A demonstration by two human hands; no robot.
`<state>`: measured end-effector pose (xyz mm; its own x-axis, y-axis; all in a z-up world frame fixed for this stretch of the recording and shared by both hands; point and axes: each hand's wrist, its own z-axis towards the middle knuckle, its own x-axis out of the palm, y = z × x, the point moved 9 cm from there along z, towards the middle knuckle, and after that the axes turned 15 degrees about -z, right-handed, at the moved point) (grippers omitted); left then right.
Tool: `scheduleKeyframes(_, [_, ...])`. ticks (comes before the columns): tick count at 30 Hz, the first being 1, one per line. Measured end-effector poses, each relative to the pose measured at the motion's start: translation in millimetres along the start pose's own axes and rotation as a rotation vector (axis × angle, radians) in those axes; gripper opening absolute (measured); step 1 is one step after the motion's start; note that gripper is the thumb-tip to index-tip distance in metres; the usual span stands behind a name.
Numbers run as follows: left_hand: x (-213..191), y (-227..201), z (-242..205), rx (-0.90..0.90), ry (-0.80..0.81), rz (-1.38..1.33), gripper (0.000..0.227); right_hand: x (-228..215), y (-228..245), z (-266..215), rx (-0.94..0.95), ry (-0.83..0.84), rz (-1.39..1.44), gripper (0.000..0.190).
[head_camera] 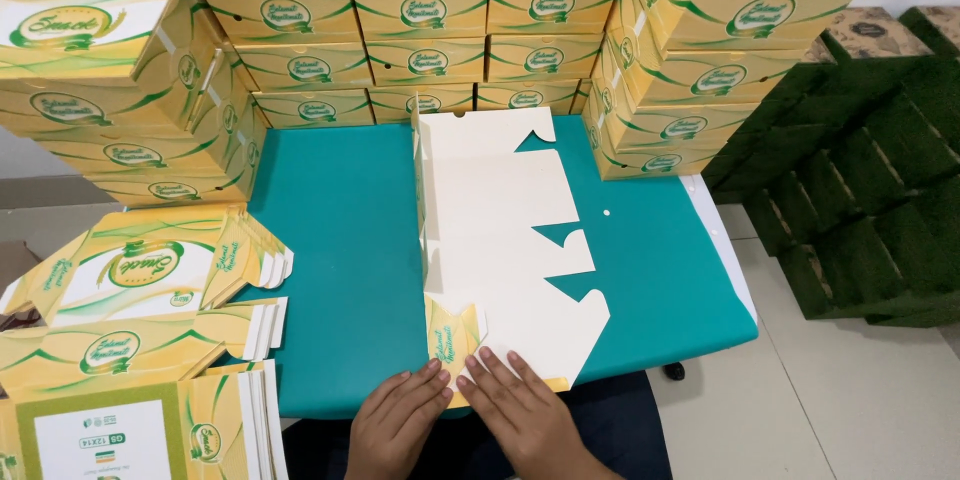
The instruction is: The person assembles a flat, pre-cut cardboard box by folding the side flaps and tucking the tabs into slots to form a rectangular container. The person then places a lid on top to complete the box.
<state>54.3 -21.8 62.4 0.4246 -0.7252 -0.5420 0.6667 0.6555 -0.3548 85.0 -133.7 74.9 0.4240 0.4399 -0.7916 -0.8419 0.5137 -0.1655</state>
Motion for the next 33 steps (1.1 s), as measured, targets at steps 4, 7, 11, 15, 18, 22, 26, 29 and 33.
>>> scheduleKeyframes(4, [2, 3, 0, -0.020, 0.031, -0.026, 0.018, -11, -22, -11, 0.002, 0.032, -0.009, 0.040])
scheduleKeyframes(7, [1, 3, -1, -0.040, 0.025, -0.025, 0.017, -22, -42, -24, 0.040, 0.001, -0.046, 0.036])
scheduleKeyframes(11, [-3, 0, 4, -0.009, -0.026, -0.009, 0.018, -23, -58, -33, 0.018, 0.051, -0.021, 0.033])
scheduleKeyframes(15, [-4, 2, -3, -0.062, -0.022, -0.059, 0.014, -10, -86, -36, -0.043, 0.256, 0.022, 0.062])
scheduleKeyframes(18, [-6, 24, -34, -0.175, -0.080, -0.247, 0.014, -13, -99, -30, -0.006, 0.385, 0.199, 0.065])
scheduleKeyframes(22, [-36, 35, -74, -0.269, -0.616, -0.387, 0.027, -35, -77, -12, -0.036, 0.222, 0.483, 0.031])
scheduleKeyframes(26, [-54, 38, -73, -0.746, -1.068, -0.369, 0.051, -49, -40, 9, 0.010, 0.102, 0.737, 0.035])
scheduleKeyframes(29, [-44, 70, -59, -1.085, -1.139, -0.753, 0.038, -43, -18, 21, -0.055, 0.031, 0.589, 0.030])
scheduleKeyframes(33, [-7, 75, -59, -1.571, -1.175, -1.361, 0.051, -34, 11, 36, -0.159, -0.077, 0.373, 0.023])
